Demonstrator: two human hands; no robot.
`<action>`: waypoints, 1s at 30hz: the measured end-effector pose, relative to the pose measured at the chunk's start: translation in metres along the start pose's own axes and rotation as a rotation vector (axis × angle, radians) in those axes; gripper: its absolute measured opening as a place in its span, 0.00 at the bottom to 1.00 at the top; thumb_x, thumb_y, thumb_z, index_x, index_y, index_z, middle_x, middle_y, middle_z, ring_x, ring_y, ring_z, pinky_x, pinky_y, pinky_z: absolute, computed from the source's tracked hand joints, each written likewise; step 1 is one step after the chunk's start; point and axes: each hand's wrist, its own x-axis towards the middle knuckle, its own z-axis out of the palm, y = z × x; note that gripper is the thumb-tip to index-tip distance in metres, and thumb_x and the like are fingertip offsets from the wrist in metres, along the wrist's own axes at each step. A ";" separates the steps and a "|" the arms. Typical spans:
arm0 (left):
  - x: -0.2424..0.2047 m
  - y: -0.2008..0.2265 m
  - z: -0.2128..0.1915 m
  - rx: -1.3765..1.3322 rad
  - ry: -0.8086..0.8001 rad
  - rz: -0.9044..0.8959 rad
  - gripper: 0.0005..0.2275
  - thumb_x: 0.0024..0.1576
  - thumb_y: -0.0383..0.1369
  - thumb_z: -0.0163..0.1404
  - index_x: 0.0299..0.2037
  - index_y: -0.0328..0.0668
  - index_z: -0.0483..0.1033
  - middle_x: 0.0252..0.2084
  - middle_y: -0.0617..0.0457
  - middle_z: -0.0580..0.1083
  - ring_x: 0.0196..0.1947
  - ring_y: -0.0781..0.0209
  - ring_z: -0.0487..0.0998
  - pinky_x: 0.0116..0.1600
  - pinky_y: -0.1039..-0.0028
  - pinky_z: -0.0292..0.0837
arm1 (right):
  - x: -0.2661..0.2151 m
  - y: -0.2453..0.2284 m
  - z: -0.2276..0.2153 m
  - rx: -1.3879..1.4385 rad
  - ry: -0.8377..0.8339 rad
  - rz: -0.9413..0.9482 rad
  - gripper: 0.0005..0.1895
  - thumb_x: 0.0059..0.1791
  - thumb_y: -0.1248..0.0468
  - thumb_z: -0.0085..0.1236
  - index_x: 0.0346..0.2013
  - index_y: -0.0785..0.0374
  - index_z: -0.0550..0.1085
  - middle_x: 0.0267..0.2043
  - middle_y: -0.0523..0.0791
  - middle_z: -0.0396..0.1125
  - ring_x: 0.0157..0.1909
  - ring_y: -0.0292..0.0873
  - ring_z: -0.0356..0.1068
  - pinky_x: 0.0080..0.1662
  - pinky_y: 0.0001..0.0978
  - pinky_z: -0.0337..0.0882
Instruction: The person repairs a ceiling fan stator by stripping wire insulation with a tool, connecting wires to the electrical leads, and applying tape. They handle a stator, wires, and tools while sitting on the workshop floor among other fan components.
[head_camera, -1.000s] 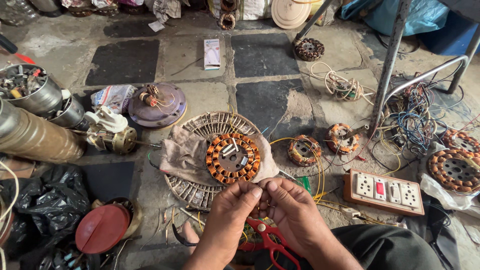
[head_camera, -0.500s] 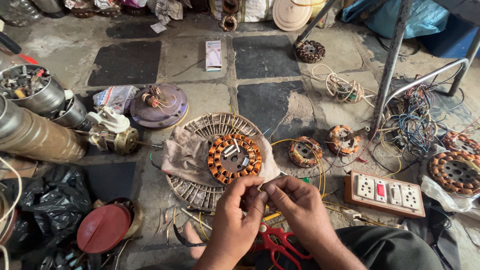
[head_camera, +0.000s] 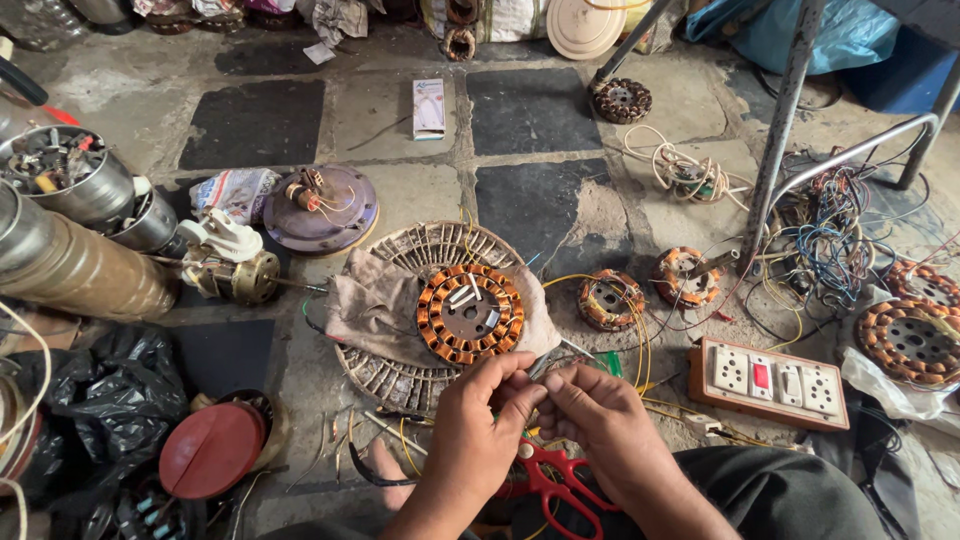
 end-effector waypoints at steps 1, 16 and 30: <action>0.000 -0.002 0.000 -0.027 -0.026 -0.087 0.08 0.54 0.28 0.59 0.42 0.38 0.79 0.32 0.54 0.78 0.32 0.62 0.81 0.37 0.70 0.76 | -0.001 0.001 -0.001 -0.038 0.015 -0.010 0.11 0.54 0.61 0.53 0.36 0.68 0.75 0.30 0.43 0.72 0.32 0.35 0.70 0.37 0.27 0.70; -0.003 -0.012 0.007 -0.127 -0.092 -0.037 0.05 0.60 0.30 0.56 0.40 0.37 0.78 0.36 0.52 0.77 0.32 0.65 0.81 0.35 0.74 0.78 | -0.004 0.011 -0.003 -0.141 0.133 -0.032 0.13 0.54 0.61 0.52 0.37 0.69 0.75 0.29 0.45 0.72 0.30 0.36 0.69 0.36 0.27 0.69; -0.005 -0.018 0.015 -0.092 -0.130 -0.330 0.05 0.57 0.29 0.57 0.36 0.35 0.80 0.24 0.52 0.78 0.22 0.70 0.76 0.28 0.76 0.72 | -0.007 0.016 -0.007 -0.062 0.225 -0.099 0.12 0.53 0.61 0.55 0.40 0.70 0.76 0.29 0.43 0.70 0.31 0.36 0.67 0.37 0.29 0.70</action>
